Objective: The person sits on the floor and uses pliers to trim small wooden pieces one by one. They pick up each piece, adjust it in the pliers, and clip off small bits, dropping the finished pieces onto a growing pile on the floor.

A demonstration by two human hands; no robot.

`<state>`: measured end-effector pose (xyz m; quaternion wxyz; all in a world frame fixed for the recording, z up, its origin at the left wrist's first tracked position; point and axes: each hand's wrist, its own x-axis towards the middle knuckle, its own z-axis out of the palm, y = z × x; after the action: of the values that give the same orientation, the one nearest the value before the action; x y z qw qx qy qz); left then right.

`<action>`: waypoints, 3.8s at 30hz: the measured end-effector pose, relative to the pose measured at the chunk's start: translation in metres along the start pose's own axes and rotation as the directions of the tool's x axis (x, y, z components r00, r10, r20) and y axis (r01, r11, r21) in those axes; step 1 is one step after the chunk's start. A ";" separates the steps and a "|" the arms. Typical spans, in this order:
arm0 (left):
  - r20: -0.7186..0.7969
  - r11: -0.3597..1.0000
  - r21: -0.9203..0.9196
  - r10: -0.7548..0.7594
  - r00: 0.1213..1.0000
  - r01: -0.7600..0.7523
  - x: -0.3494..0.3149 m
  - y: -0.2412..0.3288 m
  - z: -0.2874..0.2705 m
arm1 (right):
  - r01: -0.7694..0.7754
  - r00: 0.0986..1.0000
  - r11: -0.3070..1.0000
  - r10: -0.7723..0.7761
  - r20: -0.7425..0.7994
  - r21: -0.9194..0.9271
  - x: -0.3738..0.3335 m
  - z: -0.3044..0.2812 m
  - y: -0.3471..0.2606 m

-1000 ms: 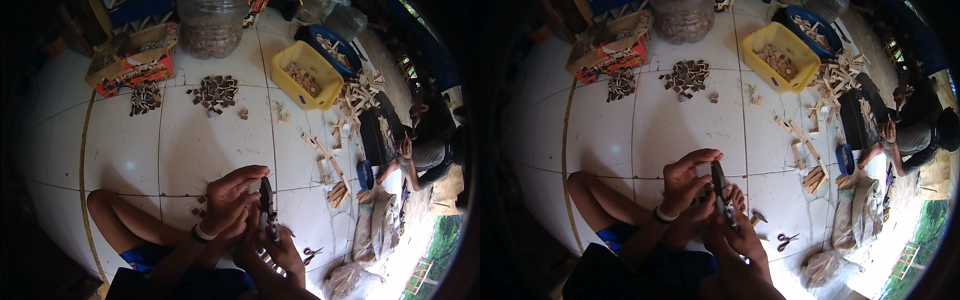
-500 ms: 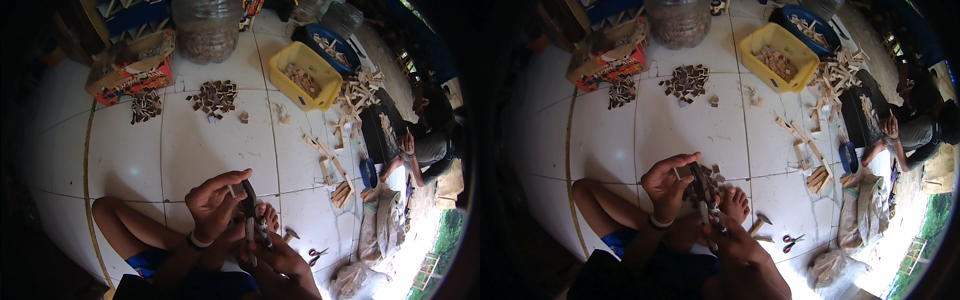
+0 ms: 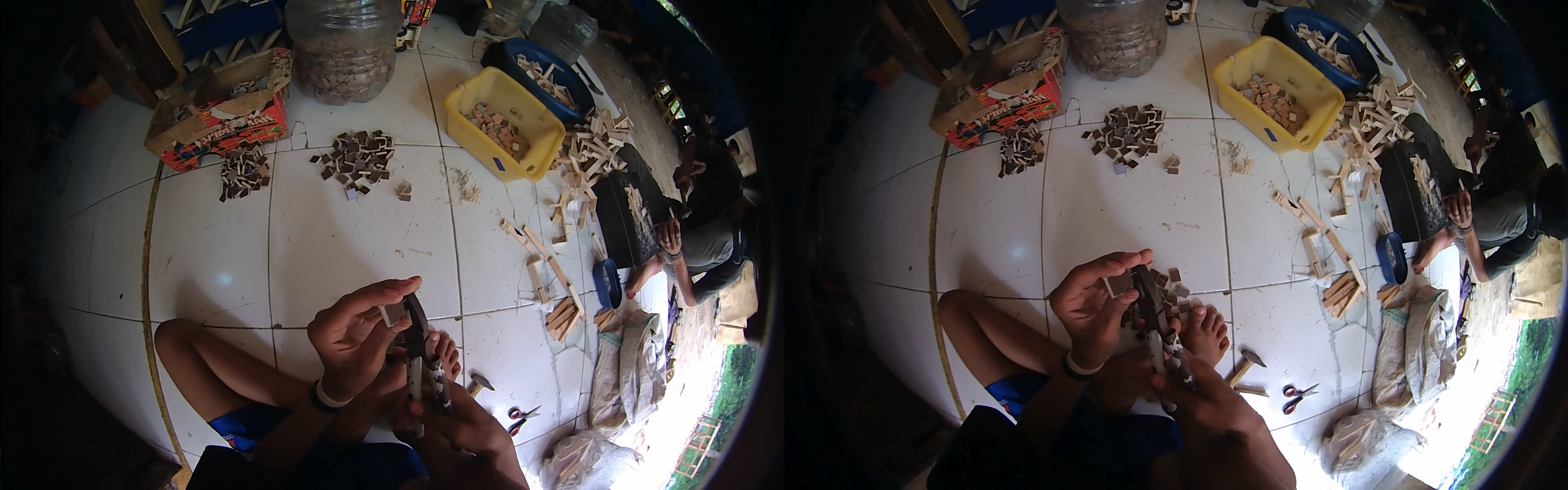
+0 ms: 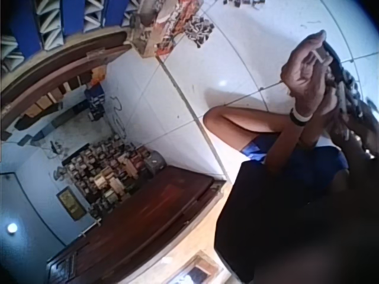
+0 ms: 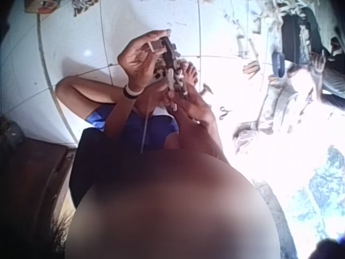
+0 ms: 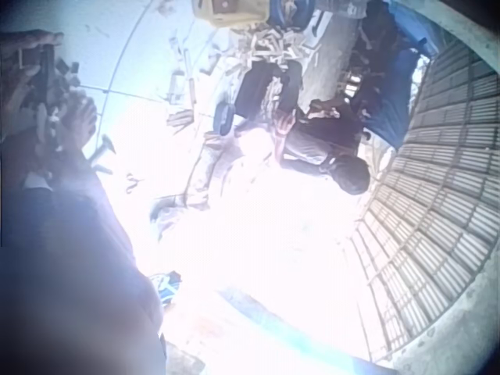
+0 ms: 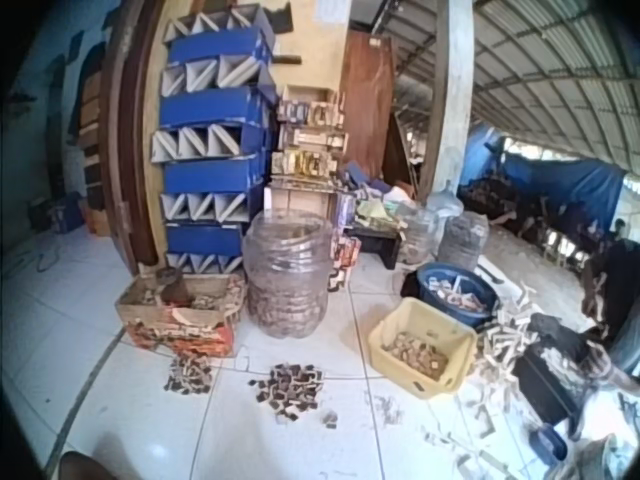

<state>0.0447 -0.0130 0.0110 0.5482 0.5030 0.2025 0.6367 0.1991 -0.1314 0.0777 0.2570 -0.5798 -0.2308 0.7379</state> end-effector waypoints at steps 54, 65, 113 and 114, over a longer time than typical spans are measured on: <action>-0.217 0.857 0.110 -0.474 0.853 0.504 0.021 0.048 -0.015 | 0.395 0.501 0.600 -0.776 -0.384 -0.696 0.040 -0.018 0.022; -0.185 0.712 -0.187 -0.702 0.687 0.677 0.019 0.053 -0.033 | 0.599 0.754 0.583 -0.642 -0.141 0.549 0.025 -0.022 0.063; -0.237 0.826 0.009 -0.546 0.804 0.564 0.005 0.041 -0.007 | 0.477 0.698 0.526 -0.714 -0.060 -0.704 0.050 -0.018 0.040; -0.231 0.821 0.010 -0.554 0.800 0.571 0.006 0.041 -0.008 | 0.475 0.698 0.521 -0.714 -0.057 -0.709 0.051 -0.018 0.037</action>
<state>0.0186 -0.0178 0.0434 0.6667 0.3685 0.4263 0.4879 0.2025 -0.1259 0.0125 0.3169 -0.6315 -0.6083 0.3616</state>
